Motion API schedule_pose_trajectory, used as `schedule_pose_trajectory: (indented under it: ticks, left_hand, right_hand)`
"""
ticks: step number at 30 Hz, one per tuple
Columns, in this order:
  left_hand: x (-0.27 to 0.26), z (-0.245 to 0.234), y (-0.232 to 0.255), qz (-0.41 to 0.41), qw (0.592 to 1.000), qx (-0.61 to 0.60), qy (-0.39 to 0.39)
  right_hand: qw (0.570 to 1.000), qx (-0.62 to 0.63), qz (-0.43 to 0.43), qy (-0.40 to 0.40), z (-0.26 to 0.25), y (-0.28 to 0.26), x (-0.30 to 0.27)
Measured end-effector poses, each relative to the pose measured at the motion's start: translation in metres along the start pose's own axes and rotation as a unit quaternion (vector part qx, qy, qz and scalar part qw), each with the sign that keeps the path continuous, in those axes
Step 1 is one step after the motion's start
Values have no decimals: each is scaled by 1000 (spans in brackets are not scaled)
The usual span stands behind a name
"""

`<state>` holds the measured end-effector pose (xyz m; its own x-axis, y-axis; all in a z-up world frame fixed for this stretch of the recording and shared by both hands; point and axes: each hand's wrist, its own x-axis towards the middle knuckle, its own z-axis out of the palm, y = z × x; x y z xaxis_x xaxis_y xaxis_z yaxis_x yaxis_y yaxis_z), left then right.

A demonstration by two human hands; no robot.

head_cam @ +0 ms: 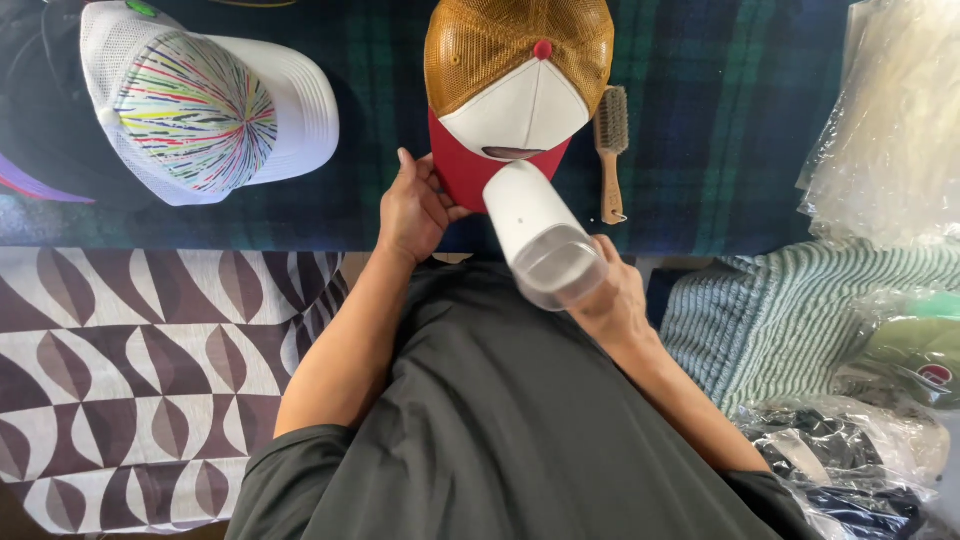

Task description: Cleaning and shaping a red and tan trucker hat using a brush and a handheld steamer.

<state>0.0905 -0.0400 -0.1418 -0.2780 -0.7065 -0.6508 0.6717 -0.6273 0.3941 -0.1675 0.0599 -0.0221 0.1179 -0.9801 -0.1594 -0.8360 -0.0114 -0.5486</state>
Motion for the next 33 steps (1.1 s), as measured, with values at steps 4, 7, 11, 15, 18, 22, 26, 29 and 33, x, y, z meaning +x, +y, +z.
schedule_pose_trajectory:
  ticks: [4, 7, 11, 15, 18, 22, 26, 29, 33]
  left_hand:
    - [3, -5, -4, 0, 1000, -9, -8]
    - [3, -8, -6, 10, 1000, -14, -4]
    - [-13, 6, 7, 10, 1000, -11, 14]
    - [-40, 32, 32, 34, 993, 79, 80]
    - [-37, 28, 32, 28, 996, 56, 71]
    - [-27, 16, 26, 13, 998, 27, 56]
    - [-16, 7, 16, -11, 999, -19, 30]
    - [-11, 3, 16, -19, 998, -53, 16]
    - [-13, 21, 17, -16, 997, -71, 27]
  right_hand:
    - [997, -53, -49, -23, 3, -36, 16]
    - [994, -85, -53, -52, 6, -57, 28]
    - [984, -154, -26, -85, 12, -77, 42]
    - [973, -170, 8, -154, 14, -95, 58]
    - [966, -182, 6, -182, 12, -109, 70]
    - [969, -187, -28, -159, 8, -123, 81]
    - [970, -168, -32, -171, 1, -124, 86]
    - [974, -162, -42, -154, 0, -99, 77]
    - [978, -151, -140, -36, -4, -40, 57]
